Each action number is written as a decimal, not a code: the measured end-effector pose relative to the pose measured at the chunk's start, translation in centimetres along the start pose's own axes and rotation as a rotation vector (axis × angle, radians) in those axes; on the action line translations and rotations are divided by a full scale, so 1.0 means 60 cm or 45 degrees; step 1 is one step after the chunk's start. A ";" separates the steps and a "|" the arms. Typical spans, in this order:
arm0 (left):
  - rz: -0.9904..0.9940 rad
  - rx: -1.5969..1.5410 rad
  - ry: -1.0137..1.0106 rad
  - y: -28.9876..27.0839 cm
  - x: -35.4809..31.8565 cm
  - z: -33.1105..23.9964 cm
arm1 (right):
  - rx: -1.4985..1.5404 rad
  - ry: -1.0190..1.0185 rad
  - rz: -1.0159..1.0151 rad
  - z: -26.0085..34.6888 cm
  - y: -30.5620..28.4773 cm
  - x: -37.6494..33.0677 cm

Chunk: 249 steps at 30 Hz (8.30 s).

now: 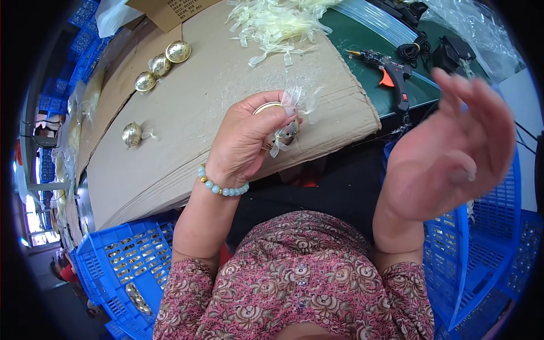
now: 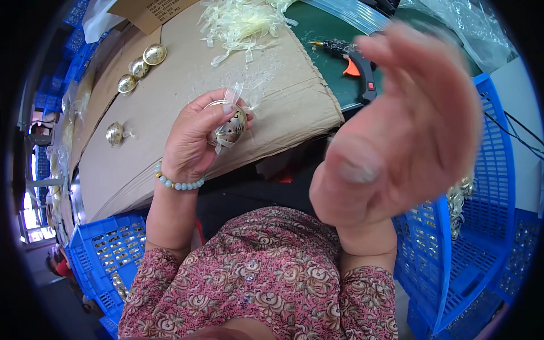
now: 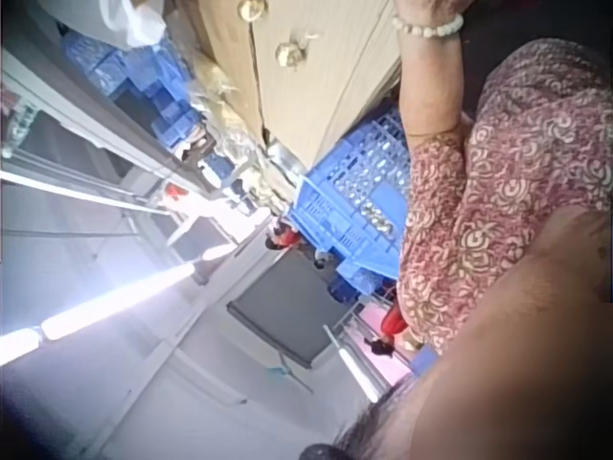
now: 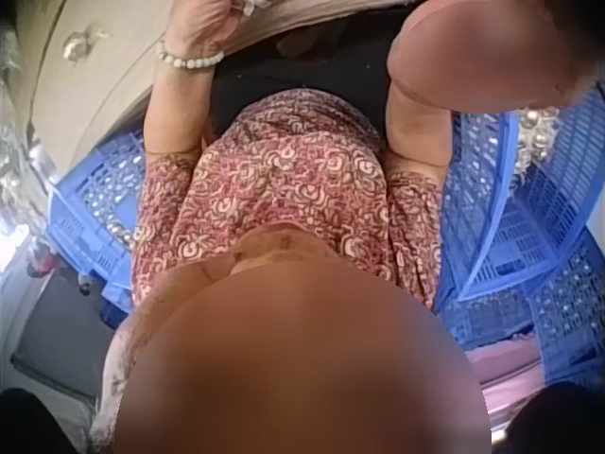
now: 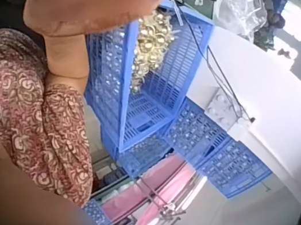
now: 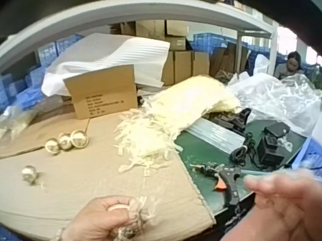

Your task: The recorder uses a glue gun to attach white ribbons to gold Christmas ornaments at a manual workstation.

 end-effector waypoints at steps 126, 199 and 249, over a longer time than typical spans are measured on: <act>0.484 -0.722 -0.105 0.030 0.056 -0.012 | 0.911 1.253 0.458 -0.173 0.170 -0.101; -0.328 -0.820 0.142 -0.073 0.071 -0.006 | 0.450 1.457 0.500 -0.134 0.148 -0.154; 0.308 -0.508 0.113 -0.009 0.050 -0.026 | 0.483 1.656 1.042 -0.183 0.157 -0.160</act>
Point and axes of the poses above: each hand's wrist, its own x-axis towards the middle knuckle, its own y-axis out of the palm, z = x × y, the point moved 8 cm from there along x, towards the middle knuckle, and after that the axes turned 12 degrees about y, right-handed, at the moved point
